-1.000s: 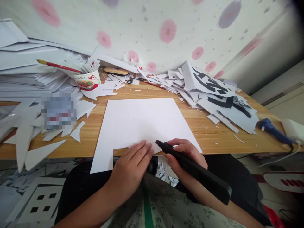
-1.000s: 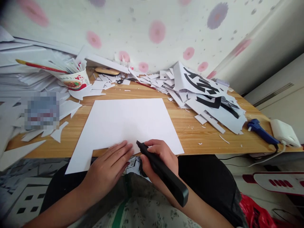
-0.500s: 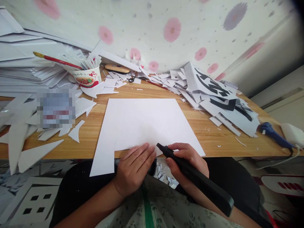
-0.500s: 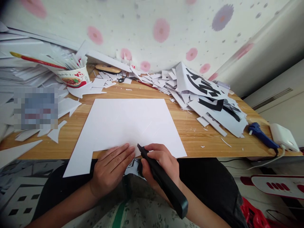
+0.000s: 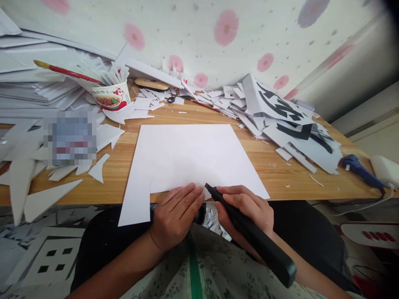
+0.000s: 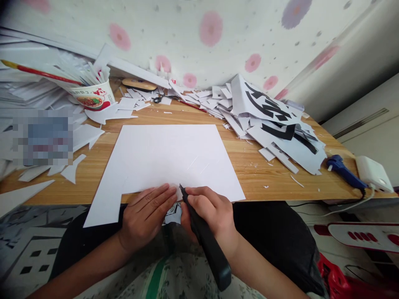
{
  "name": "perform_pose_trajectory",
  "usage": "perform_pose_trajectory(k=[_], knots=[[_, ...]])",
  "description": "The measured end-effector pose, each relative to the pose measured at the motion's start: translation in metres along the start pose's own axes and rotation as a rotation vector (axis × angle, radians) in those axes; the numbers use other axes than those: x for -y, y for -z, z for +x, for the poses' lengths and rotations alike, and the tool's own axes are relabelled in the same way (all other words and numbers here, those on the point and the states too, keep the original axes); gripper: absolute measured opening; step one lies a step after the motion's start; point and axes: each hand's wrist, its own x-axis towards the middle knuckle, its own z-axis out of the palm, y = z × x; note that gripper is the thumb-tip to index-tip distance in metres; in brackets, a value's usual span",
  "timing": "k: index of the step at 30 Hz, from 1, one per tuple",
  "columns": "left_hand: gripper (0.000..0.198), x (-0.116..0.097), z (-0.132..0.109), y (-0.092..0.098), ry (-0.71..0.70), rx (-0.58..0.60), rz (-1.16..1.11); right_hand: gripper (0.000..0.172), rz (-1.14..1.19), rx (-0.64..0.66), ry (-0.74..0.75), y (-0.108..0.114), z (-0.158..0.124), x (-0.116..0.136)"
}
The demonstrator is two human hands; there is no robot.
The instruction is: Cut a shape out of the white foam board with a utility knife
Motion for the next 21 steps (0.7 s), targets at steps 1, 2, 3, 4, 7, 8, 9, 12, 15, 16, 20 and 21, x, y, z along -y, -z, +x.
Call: perform_pose_trajectory(k=[1,2,3,4,7,8,9,12,15,16,20,21], knots=[[0.035,0.000,0.000,0.000,0.000,0.000,-0.001,0.022,-0.003,-0.002,0.006,0.000,-0.001,-0.001],[0.035,0.000,0.001,0.000,0.002,0.003,0.001,0.022,-0.008,-0.004,0.011,0.000,-0.002,-0.002],[0.034,0.000,0.001,0.000,0.004,0.007,0.005,0.021,-0.014,-0.007,0.021,0.000,-0.003,-0.002],[0.034,-0.001,0.001,0.001,0.007,0.009,0.010,0.022,-0.020,-0.012,0.034,0.000,-0.004,-0.003],[0.034,-0.003,0.002,0.002,0.017,0.007,0.029,0.024,-0.036,-0.023,0.068,0.000,-0.007,-0.005],[0.034,-0.003,0.002,0.002,0.018,0.004,0.034,0.024,-0.041,-0.022,0.072,0.000,-0.008,-0.005],[0.034,-0.004,0.003,0.003,0.020,0.003,0.037,0.024,-0.046,-0.021,0.075,0.000,-0.009,-0.005],[0.034,-0.005,0.004,0.003,0.021,0.008,0.041,0.024,-0.064,-0.033,0.093,0.000,-0.011,-0.006],[0.033,-0.005,0.005,0.003,0.020,0.004,0.046,0.024,-0.060,-0.040,0.108,-0.001,-0.013,-0.005],[0.032,-0.005,0.005,0.002,0.022,0.000,0.048,0.024,-0.057,-0.039,0.111,-0.001,-0.013,-0.005],[0.031,-0.007,0.008,0.003,0.034,-0.017,0.065,0.023,-0.055,-0.040,0.120,0.000,-0.013,-0.002],[0.031,-0.007,0.008,0.003,0.033,-0.019,0.072,0.022,-0.052,-0.040,0.121,0.000,-0.013,-0.002]])
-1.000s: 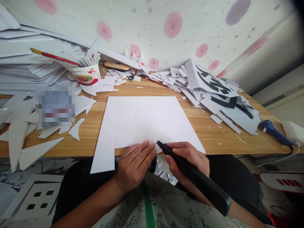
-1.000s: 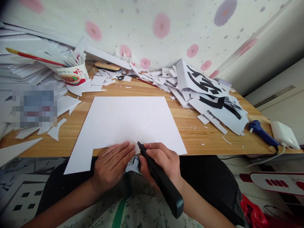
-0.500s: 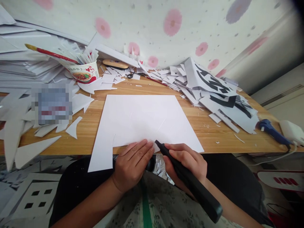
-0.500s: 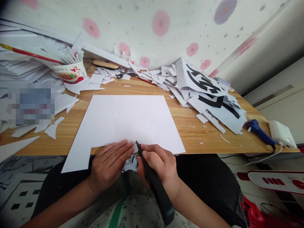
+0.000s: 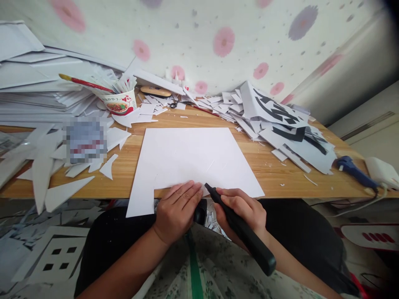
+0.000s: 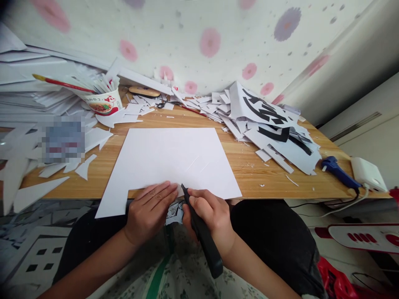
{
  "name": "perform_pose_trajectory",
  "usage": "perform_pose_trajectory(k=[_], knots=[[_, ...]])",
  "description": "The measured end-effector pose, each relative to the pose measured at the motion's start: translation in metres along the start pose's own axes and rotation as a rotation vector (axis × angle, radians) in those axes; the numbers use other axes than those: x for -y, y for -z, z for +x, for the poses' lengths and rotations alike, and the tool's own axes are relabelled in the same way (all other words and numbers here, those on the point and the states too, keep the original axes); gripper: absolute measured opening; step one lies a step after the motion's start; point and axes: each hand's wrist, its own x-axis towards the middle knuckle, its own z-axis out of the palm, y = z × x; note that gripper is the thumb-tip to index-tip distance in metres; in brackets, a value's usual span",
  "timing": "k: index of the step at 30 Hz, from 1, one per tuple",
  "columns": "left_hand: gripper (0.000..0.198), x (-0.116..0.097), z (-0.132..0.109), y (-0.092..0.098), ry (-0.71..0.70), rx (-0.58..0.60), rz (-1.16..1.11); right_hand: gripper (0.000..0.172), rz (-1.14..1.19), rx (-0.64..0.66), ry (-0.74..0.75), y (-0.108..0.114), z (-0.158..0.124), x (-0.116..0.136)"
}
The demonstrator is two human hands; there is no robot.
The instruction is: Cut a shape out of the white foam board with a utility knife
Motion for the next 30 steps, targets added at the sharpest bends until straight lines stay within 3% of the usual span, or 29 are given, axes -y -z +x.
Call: perform_pose_trajectory(k=[30], knots=[[0.025,-0.002,0.005,0.004,0.007,-0.031,0.054,0.023,-0.057,-0.055,0.034,0.000,-0.026,0.009]])
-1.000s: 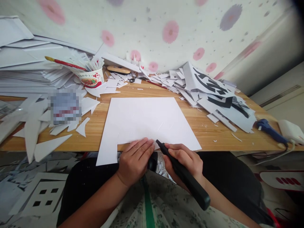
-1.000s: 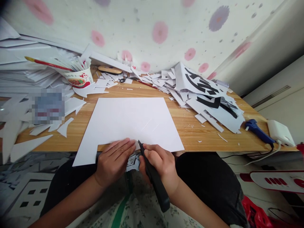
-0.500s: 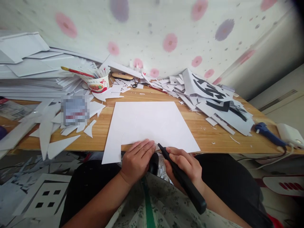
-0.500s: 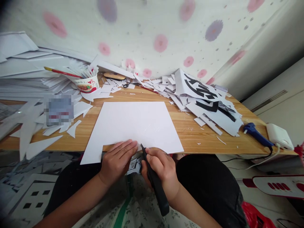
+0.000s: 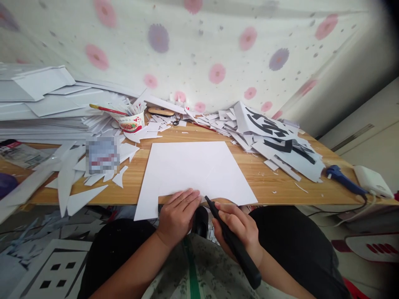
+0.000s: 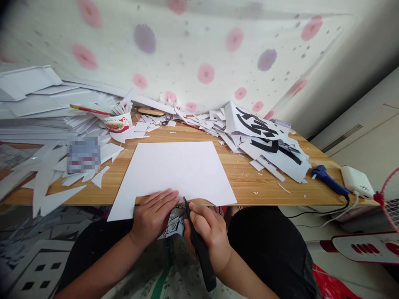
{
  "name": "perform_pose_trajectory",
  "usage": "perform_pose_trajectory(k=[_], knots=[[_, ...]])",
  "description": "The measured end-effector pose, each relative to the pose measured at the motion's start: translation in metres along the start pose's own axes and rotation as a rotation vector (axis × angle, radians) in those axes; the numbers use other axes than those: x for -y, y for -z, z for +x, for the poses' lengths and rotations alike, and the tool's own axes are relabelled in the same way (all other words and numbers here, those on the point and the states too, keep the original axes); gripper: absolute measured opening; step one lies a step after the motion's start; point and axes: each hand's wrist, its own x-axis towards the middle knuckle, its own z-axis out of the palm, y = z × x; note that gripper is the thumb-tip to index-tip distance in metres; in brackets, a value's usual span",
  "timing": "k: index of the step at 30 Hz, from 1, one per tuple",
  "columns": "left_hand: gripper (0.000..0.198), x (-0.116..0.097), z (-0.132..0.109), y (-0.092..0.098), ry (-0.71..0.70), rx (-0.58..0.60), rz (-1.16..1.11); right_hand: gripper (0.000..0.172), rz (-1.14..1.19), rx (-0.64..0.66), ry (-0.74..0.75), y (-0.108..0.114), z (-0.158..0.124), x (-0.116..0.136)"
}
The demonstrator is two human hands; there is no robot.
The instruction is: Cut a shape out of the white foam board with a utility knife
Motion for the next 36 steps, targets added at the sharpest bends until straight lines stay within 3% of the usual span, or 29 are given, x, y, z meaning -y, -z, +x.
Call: perform_pose_trajectory(k=[22,28,32,36], knots=[[0.025,0.000,0.001,0.000,0.020,0.026,-0.032,0.025,-0.024,-0.062,0.046,0.002,-0.017,0.004],[0.021,0.000,0.003,0.001,0.030,0.018,-0.027,0.015,0.106,0.063,0.025,0.008,-0.037,0.009],[0.023,-0.001,0.002,0.001,0.045,0.018,-0.042,0.012,0.094,-0.046,-0.034,0.004,-0.041,0.007],[0.023,-0.001,-0.001,0.000,0.035,0.017,-0.031,0.016,0.187,0.037,0.087,-0.005,-0.038,0.002]])
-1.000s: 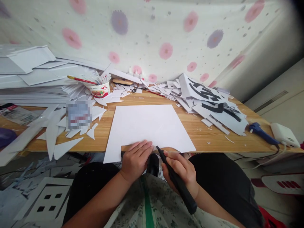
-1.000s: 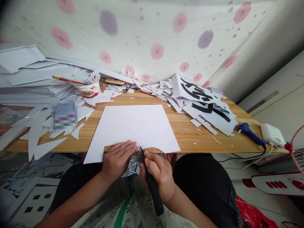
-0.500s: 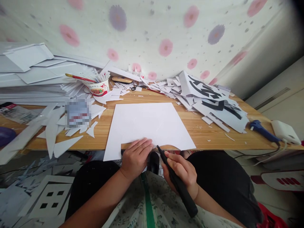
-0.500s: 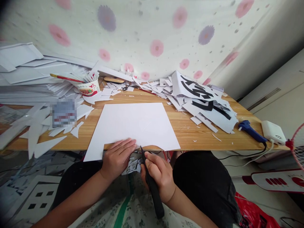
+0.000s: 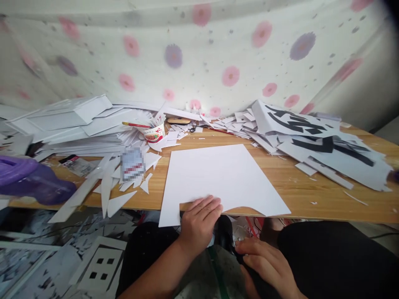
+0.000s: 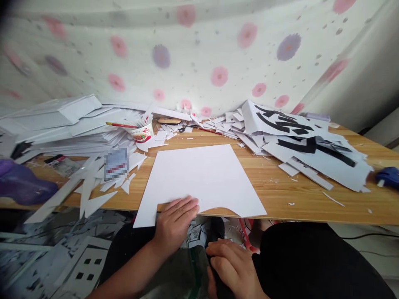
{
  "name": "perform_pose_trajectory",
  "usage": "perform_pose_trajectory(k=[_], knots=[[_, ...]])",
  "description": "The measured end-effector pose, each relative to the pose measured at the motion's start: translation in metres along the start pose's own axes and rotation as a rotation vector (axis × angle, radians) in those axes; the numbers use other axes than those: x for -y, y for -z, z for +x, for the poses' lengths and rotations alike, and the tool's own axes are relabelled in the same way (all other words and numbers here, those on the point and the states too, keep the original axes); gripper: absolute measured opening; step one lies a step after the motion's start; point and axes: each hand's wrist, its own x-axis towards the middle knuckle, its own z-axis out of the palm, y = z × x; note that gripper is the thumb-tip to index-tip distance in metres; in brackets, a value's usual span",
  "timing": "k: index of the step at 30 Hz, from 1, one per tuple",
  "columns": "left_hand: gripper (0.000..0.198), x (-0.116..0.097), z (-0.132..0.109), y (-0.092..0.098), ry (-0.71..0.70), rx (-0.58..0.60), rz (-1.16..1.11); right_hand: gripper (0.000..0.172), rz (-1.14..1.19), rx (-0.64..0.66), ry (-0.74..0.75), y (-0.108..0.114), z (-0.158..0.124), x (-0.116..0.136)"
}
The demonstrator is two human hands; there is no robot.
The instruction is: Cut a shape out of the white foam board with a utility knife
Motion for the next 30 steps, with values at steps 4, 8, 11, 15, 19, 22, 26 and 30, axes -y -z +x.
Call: perform_pose_trajectory(k=[4,8,11,15,19,22,26,30], knots=[[0.023,0.002,0.000,0.002,-0.009,0.002,-0.014,0.014,0.019,0.035,0.031,-0.002,0.003,-0.006],[0.021,0.004,0.002,0.006,-0.049,-0.014,-0.064,0.010,-0.001,-0.003,0.045,-0.004,0.003,-0.008],[0.019,0.005,0.006,0.010,-0.093,-0.008,-0.099,0.011,0.021,-0.005,0.020,-0.007,0.002,-0.009],[0.017,0.004,0.008,0.012,-0.158,-0.025,-0.183,0.014,0.045,0.021,0.001,-0.010,0.002,-0.009],[0.018,0.002,0.006,0.014,-0.204,0.004,-0.263,0.016,0.066,0.020,0.006,-0.006,0.009,-0.007],[0.018,0.000,0.006,0.014,-0.219,0.047,-0.305,0.014,0.117,0.039,0.006,-0.003,0.013,-0.006],[0.017,0.000,0.015,0.017,-0.238,0.078,-0.376,0.016,0.176,0.084,-0.019,-0.001,0.013,-0.005],[0.018,0.015,0.026,0.024,-0.191,0.130,-0.319,0.016,0.197,0.095,-0.019,0.001,0.012,-0.003]])
